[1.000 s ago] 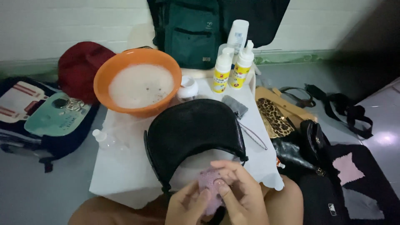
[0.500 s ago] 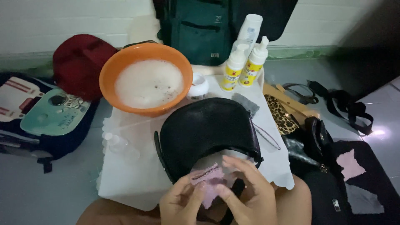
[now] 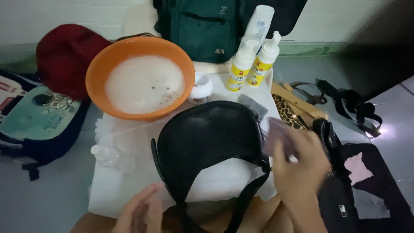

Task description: Cleaning a black leather accessory by applying foam and scrubbing it with a toothbrush and cloth.

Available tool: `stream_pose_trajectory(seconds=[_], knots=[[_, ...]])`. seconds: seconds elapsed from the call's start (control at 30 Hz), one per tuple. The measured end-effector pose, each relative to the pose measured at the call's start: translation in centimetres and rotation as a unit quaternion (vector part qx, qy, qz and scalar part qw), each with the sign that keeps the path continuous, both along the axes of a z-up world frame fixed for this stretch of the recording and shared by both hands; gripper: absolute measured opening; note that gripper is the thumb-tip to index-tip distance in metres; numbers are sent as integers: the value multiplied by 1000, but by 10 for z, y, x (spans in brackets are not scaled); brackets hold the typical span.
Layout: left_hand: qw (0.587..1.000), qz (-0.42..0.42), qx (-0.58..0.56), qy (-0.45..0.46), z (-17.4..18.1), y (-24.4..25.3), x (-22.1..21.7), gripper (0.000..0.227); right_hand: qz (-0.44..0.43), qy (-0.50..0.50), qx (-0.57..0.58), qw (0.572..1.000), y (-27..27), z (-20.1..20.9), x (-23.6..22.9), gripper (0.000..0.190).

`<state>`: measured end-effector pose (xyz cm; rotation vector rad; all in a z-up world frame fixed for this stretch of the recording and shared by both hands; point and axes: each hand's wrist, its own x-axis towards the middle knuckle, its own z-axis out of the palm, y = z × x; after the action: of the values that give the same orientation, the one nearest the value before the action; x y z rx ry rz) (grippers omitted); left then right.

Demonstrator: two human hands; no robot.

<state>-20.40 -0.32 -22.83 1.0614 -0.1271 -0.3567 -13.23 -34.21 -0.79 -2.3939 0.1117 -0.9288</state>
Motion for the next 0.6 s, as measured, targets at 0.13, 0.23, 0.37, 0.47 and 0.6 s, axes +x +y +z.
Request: stream_pose_trajectory(seconds=[0.13,0.23,0.37,0.47,0.6], knots=[[944,232,233,31,46,-20,-9,33,96,64,-13,993,34,-5,23,27],[876,372,301,57,34,-17,-24,29,114,89,2,989,55,-15,32,26],[902,280,329,16,-18,60,-44,39,187,133,32,973,80,-15,33,31],[994,94,40,49,-159,188,-38,66,245,159,59,955,100,-13,29,33],[737,577,336,-105,39,50,-7,22,321,206,90,920,118,1,15,30]])
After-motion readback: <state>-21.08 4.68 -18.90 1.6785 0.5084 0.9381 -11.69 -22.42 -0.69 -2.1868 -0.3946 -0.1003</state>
